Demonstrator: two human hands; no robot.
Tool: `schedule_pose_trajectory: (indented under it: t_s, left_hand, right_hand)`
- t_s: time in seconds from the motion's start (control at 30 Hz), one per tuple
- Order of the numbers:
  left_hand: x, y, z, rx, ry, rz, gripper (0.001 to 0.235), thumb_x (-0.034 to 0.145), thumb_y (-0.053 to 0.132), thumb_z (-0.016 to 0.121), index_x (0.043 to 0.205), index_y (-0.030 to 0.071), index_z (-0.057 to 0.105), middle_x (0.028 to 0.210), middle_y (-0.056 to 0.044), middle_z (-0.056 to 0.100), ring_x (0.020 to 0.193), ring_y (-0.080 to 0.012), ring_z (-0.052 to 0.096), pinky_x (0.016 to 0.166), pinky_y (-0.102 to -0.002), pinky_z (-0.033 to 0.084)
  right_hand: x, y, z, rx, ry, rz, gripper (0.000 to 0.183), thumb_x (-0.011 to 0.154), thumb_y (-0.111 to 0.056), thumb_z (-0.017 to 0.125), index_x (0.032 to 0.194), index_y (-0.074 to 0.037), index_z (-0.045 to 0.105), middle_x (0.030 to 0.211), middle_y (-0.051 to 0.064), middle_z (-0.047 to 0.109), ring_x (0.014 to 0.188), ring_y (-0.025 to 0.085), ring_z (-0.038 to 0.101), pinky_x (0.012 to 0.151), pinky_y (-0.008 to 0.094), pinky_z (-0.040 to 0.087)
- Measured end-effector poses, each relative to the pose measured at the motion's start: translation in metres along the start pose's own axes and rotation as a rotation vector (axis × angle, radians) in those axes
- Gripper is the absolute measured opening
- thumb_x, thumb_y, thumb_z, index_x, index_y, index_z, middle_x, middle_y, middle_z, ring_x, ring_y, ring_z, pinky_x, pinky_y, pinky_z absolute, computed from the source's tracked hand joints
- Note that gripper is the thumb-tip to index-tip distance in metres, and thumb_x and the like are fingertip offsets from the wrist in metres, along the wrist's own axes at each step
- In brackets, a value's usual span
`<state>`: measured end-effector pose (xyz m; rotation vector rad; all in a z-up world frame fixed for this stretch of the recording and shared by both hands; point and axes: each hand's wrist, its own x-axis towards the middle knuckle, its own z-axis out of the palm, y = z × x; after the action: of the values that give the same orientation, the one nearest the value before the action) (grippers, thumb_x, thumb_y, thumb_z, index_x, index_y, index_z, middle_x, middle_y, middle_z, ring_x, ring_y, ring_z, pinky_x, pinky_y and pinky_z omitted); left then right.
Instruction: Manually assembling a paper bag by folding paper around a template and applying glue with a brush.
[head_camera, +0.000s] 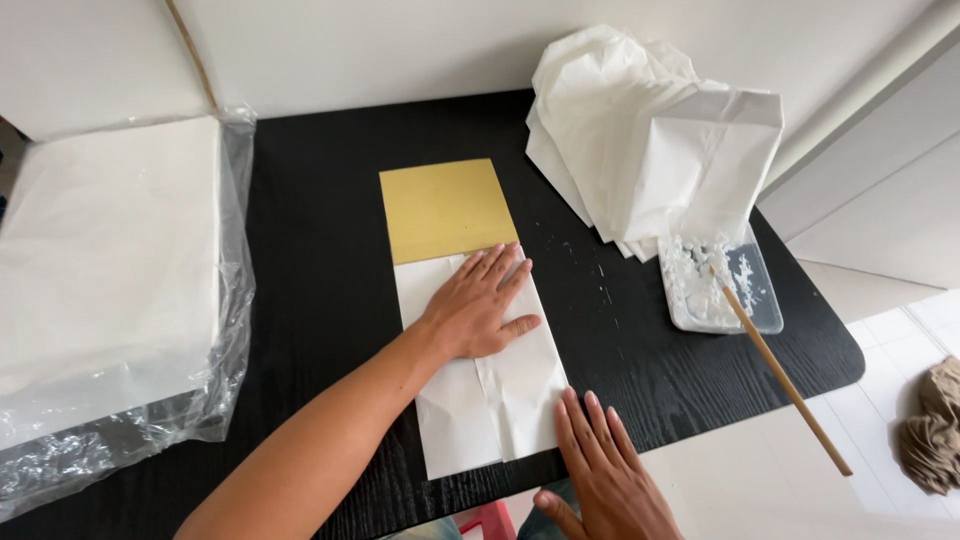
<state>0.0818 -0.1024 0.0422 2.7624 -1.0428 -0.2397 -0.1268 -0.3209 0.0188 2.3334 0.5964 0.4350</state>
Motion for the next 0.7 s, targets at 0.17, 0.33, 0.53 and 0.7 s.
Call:
schedule_pose_trajectory:
  t_s: [0.17, 0.33, 0.53, 0.7]
  left_hand:
    - [-0.004, 0.001, 0.004, 0.018, 0.063, 0.03, 0.092, 0.1, 0.071, 0.019, 0.163, 0.005, 0.009, 0.171, -0.019, 0.003, 0.158, -0.0319, 0.001, 0.126, -0.046, 0.002]
    - [-0.004, 0.01, -0.025, 0.01, -0.191, -0.03, 0.09, 0.098, 0.068, 0.012, 0.164, 0.009, -0.005, 0.173, -0.014, -0.012, 0.159, -0.0263, -0.012, 0.127, -0.042, -0.006]
    - [-0.006, 0.015, -0.031, -0.007, -0.255, -0.072, 0.092, 0.095, 0.07, 0.011, 0.164, 0.012, -0.008, 0.173, -0.01, -0.016, 0.16, -0.0226, -0.015, 0.128, -0.04, -0.008]
    - [-0.005, 0.01, -0.021, -0.038, -0.191, -0.037, 0.097, 0.093, 0.074, 0.01, 0.164, 0.01, -0.003, 0.173, -0.011, -0.013, 0.16, -0.0235, -0.013, 0.127, -0.042, -0.008]
  right_hand:
    - [-0.018, 0.01, -0.002, 0.748, -0.098, -0.038, 0.103, 0.101, -0.079, 0.04, 0.168, -0.006, 0.01, 0.175, 0.01, 0.009, 0.159, 0.029, 0.005, 0.124, 0.038, 0.011]
    - [0.039, 0.041, -0.042, 1.245, -0.017, -0.03, 0.06, 0.105, -0.04, 0.055, 0.153, -0.004, 0.047, 0.164, 0.014, 0.039, 0.153, 0.036, 0.028, 0.116, 0.049, 0.032]
    - [0.062, 0.035, -0.056, 1.143, 0.008, -0.316, 0.087, 0.083, -0.027, 0.066, 0.159, -0.001, 0.033, 0.167, 0.02, 0.029, 0.156, 0.036, 0.022, 0.124, 0.049, 0.016]
    - [0.052, 0.017, -0.038, 1.115, 0.29, -0.164, 0.049, 0.085, -0.008, 0.068, 0.133, -0.004, 0.061, 0.15, 0.017, 0.056, 0.139, 0.036, 0.052, 0.107, 0.051, 0.044]
